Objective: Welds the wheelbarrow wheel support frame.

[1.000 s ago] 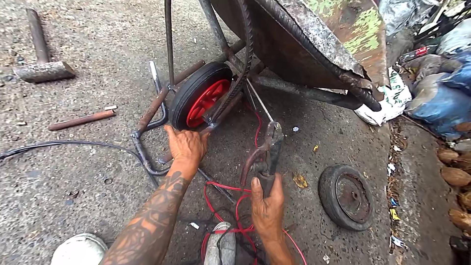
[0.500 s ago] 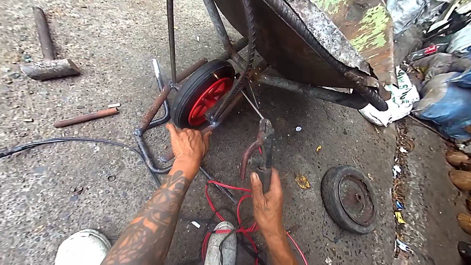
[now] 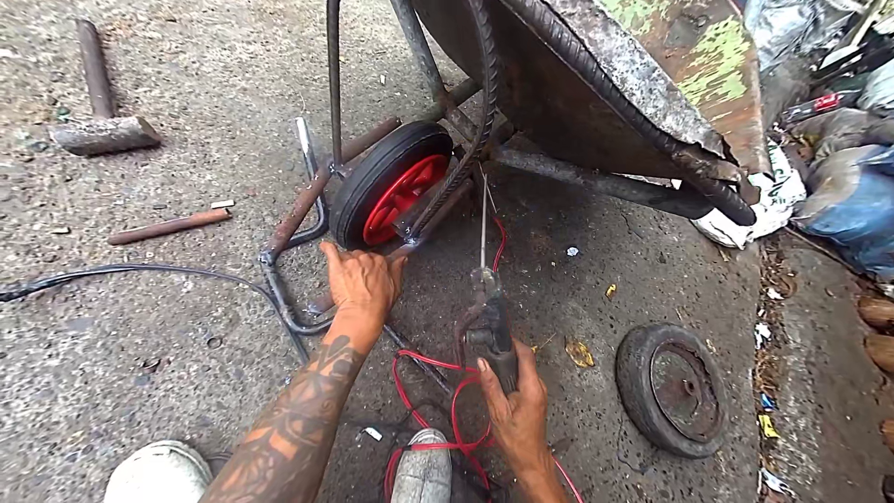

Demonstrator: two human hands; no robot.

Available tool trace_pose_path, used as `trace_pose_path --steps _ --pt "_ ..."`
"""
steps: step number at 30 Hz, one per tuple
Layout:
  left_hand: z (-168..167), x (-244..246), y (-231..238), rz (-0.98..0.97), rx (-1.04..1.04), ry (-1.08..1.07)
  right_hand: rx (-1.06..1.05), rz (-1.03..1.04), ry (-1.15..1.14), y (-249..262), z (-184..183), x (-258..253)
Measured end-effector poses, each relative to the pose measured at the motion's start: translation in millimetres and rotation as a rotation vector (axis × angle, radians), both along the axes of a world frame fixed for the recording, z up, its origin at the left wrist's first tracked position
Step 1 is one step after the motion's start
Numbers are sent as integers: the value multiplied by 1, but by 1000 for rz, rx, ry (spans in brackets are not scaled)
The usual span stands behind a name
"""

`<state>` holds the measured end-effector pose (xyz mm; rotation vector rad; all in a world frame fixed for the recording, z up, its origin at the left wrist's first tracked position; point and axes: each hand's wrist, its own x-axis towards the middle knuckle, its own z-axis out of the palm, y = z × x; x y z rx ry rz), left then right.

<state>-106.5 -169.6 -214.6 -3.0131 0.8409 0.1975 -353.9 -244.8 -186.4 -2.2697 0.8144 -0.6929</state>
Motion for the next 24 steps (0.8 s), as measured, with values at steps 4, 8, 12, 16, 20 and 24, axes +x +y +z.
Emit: trace_pose_path --steps 4,8,12,16,20,24 --pt "12 1 -1 59 27 84 85 8 -165 -1 8 -1" --pt "26 0 -1 101 36 185 125 20 -189 -7 14 -1" --pt "35 2 -4 91 77 277 144 54 -184 -13 13 -3" --pt "35 0 -12 111 73 331 179 52 -178 -18 12 -6" --pt "26 -4 -18 108 90 270 204 48 -181 -20 12 -9" --pt "15 -9 -21 118 98 200 196 80 -192 -22 12 -9"
